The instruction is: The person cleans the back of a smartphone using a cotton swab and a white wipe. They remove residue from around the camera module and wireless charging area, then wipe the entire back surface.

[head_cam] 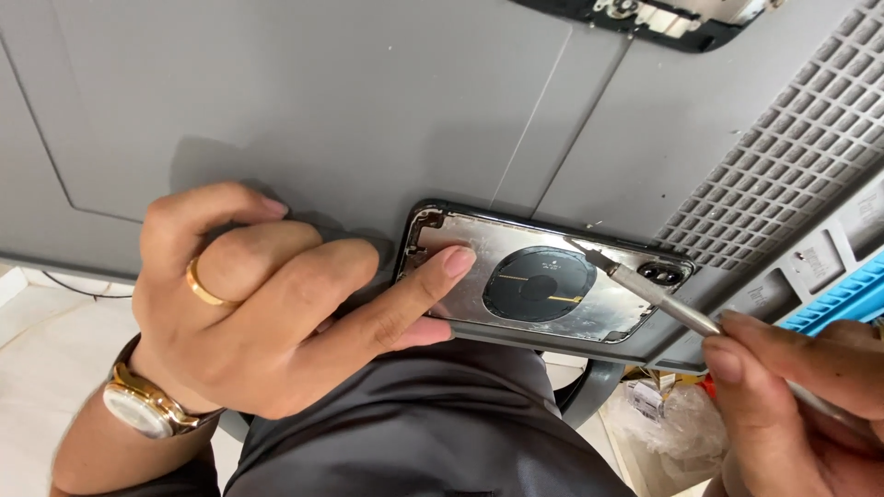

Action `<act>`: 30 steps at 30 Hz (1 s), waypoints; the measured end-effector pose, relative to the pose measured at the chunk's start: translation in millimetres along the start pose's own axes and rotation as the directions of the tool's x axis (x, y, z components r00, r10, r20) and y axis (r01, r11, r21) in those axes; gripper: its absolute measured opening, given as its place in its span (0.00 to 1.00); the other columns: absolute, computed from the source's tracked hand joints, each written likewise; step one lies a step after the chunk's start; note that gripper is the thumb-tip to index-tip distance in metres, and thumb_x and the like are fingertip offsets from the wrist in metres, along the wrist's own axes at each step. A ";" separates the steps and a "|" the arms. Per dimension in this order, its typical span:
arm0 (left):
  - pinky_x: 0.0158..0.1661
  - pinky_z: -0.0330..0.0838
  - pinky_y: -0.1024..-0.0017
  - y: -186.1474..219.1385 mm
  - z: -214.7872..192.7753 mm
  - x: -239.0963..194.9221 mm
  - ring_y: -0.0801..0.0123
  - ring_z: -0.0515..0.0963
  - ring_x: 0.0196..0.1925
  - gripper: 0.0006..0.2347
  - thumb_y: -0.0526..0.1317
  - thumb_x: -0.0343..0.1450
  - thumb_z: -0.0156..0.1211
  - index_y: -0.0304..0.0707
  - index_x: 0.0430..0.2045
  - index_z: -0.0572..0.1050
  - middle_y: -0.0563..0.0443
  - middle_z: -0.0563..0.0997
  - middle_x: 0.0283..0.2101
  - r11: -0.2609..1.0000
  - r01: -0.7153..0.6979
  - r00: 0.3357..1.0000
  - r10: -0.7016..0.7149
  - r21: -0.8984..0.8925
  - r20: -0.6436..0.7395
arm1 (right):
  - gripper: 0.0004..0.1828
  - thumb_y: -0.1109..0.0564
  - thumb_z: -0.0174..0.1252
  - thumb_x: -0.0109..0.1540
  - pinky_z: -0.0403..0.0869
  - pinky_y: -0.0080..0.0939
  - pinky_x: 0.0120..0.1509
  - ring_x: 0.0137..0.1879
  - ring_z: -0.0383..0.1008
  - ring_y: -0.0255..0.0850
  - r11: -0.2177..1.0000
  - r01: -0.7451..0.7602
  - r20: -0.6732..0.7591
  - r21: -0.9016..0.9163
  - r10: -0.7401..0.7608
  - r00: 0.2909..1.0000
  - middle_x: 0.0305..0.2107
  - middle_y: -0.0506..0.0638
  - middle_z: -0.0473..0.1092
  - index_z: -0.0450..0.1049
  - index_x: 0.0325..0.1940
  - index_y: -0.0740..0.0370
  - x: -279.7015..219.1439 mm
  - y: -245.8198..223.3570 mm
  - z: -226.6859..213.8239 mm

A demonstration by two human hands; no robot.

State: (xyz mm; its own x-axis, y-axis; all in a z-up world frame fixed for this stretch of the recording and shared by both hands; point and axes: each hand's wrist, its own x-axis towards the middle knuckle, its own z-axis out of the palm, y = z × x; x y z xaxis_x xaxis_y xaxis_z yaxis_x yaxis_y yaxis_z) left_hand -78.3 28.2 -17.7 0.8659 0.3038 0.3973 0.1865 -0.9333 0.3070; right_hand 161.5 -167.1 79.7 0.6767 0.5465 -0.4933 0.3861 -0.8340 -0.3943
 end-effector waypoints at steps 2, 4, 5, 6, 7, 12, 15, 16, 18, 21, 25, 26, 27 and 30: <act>0.42 0.68 0.65 1.0 0.1 -2.0 0.67 0.64 0.33 0.15 0.57 0.84 0.58 0.62 0.49 0.93 0.63 0.73 0.33 1.000 0.006 1.000 -0.006 0.004 0.002 | 0.10 0.68 0.67 0.75 0.56 0.35 0.37 0.28 0.57 0.40 0.999 -0.035 -0.025 0.007 0.035 0.999 0.26 0.57 0.57 0.79 0.60 0.78 -0.1 -2.3 1.9; 0.42 0.68 0.65 2.7 -2.2 -3.1 0.67 0.64 0.33 0.15 0.57 0.85 0.58 0.62 0.49 0.93 0.63 0.73 0.33 1.000 0.019 1.000 -0.019 0.005 0.012 | 0.10 0.67 0.67 0.73 0.54 0.35 0.33 0.23 0.56 0.39 0.997 0.015 0.057 -0.076 -0.010 0.998 0.21 0.56 0.58 0.81 0.57 0.76 9.3 -7.3 -5.0; 0.42 0.68 0.65 1.7 -1.0 -1.7 0.67 0.65 0.33 0.15 0.57 0.85 0.58 0.61 0.49 0.93 0.63 0.73 0.34 1.000 0.020 1.000 -0.020 -0.001 0.013 | 0.10 0.65 0.67 0.71 0.52 0.35 0.29 0.18 0.54 0.37 0.986 0.063 0.126 -0.155 -0.043 0.991 0.16 0.56 0.59 0.83 0.55 0.75 13.8 -9.7 -8.7; 0.42 0.68 0.65 1.1 -0.4 -0.9 0.67 0.65 0.33 0.15 0.57 0.85 0.58 0.61 0.49 0.93 0.63 0.73 0.34 1.000 0.015 1.000 -0.015 -0.005 0.010 | 0.10 0.65 0.67 0.71 0.52 0.35 0.29 0.18 0.54 0.37 0.986 0.059 0.120 -0.156 -0.040 0.992 0.16 0.56 0.59 0.83 0.55 0.75 9.4 -8.3 -5.3; 0.42 0.68 0.65 1.3 -1.0 -1.3 0.68 0.65 0.32 0.15 0.57 0.85 0.58 0.62 0.49 0.93 0.63 0.73 0.33 1.000 0.018 1.000 -0.018 -0.002 0.017 | 0.09 0.68 0.67 0.73 0.51 0.35 0.33 0.21 0.53 0.38 0.995 0.038 0.051 -0.088 -0.033 0.998 0.19 0.56 0.56 0.81 0.56 0.77 5.8 -7.2 -1.6; 0.42 0.68 0.65 -0.1 -2.4 -2.4 0.68 0.65 0.33 0.15 0.56 0.85 0.56 0.60 0.50 0.92 0.62 0.73 0.33 1.000 0.008 1.000 -0.008 -0.002 0.018 | 0.11 0.68 0.65 0.70 0.47 0.35 0.31 0.20 0.47 0.35 0.984 0.143 0.124 -0.106 -0.130 0.984 0.16 0.54 0.54 0.81 0.56 0.77 6.1 -11.4 -0.4; 0.42 0.68 0.66 -1.9 -3.5 -2.9 0.68 0.65 0.32 0.15 0.57 0.85 0.58 0.62 0.50 0.92 0.63 0.73 0.33 1.000 0.014 1.000 -0.015 0.014 0.028 | 0.10 0.74 0.67 0.73 0.50 0.34 0.39 0.27 0.50 0.39 0.995 0.081 -0.064 0.051 -0.078 0.995 0.23 0.55 0.53 0.78 0.58 0.83 4.9 -4.6 4.8; 0.42 0.67 0.67 -2.2 -4.6 -3.5 0.68 0.65 0.33 0.15 0.56 0.85 0.57 0.61 0.51 0.92 0.63 0.73 0.33 1.000 0.014 0.999 -0.014 0.009 0.033 | 0.09 0.70 0.66 0.71 0.48 0.36 0.35 0.23 0.48 0.38 0.987 0.148 0.047 -0.068 -0.145 0.988 0.19 0.54 0.52 0.80 0.56 0.79 10.4 -10.8 -0.1; 0.42 0.66 0.67 -2.7 -6.0 -3.5 0.68 0.65 0.34 0.15 0.55 0.86 0.57 0.59 0.51 0.92 0.63 0.73 0.32 1.000 0.008 0.999 -0.008 -0.002 0.037 | 0.10 0.67 0.66 0.70 0.46 0.39 0.31 0.18 0.46 0.37 0.959 0.218 0.161 -0.179 -0.190 0.968 0.14 0.53 0.52 0.83 0.53 0.76 19.9 -14.5 -7.6; 0.43 0.67 0.67 -2.2 -5.9 -3.0 0.68 0.65 0.32 0.15 0.56 0.86 0.57 0.60 0.51 0.92 0.64 0.74 0.32 1.000 0.014 0.999 -0.015 0.002 0.049 | 0.13 0.64 0.66 0.65 0.48 0.39 0.28 0.15 0.45 0.36 0.914 0.361 0.271 -0.184 -0.306 0.913 0.11 0.52 0.50 0.82 0.53 0.73 29.7 -10.9 -13.3; 0.42 0.66 0.67 -2.3 -6.9 -5.5 0.67 0.65 0.34 0.16 0.56 0.86 0.54 0.60 0.53 0.91 0.65 0.73 0.31 1.000 0.013 0.999 -0.014 0.017 0.035 | 0.13 0.60 0.66 0.64 0.51 0.40 0.24 0.14 0.51 0.37 0.918 0.329 0.331 -0.223 -0.246 0.911 0.10 0.52 0.55 0.84 0.50 0.72 32.3 -21.3 -10.9; 0.43 0.66 0.67 -2.4 -7.8 -5.8 0.68 0.64 0.34 0.17 0.55 0.86 0.53 0.60 0.53 0.91 0.65 0.73 0.30 1.000 0.017 0.999 -0.018 0.020 0.039 | 0.13 0.59 0.67 0.64 0.52 0.40 0.23 0.12 0.53 0.37 0.912 0.330 0.344 -0.245 -0.237 0.909 0.10 0.52 0.58 0.85 0.50 0.70 32.8 -25.1 -10.2; 0.43 0.66 0.67 -2.4 -8.6 -6.6 0.68 0.64 0.34 0.17 0.55 0.86 0.53 0.60 0.53 0.91 0.65 0.73 0.30 1.000 0.020 0.999 -0.021 0.023 0.039 | 0.13 0.59 0.67 0.64 0.52 0.40 0.23 0.12 0.53 0.37 0.910 0.334 0.346 -0.244 -0.240 0.907 0.10 0.52 0.58 0.85 0.50 0.70 32.1 -28.4 -8.7; 0.41 0.67 0.66 -2.6 -11.6 -9.1 0.67 0.65 0.34 0.17 0.54 0.86 0.51 0.58 0.56 0.90 0.65 0.71 0.30 0.999 0.022 0.999 -0.023 0.029 0.043 | 0.09 0.60 0.65 0.65 0.50 0.40 0.23 0.12 0.50 0.36 0.920 0.329 0.345 -0.215 -0.244 0.906 0.10 0.52 0.54 0.85 0.45 0.69 31.0 -35.2 -2.8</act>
State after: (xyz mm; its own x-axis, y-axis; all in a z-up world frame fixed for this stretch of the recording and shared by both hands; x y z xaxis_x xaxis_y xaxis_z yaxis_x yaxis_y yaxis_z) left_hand -92.1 30.1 -12.0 0.8808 0.3166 0.3521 0.2187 -0.9315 0.2906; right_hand 170.7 -121.0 80.5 0.3029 0.7249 -0.6186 0.7123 -0.6035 -0.3585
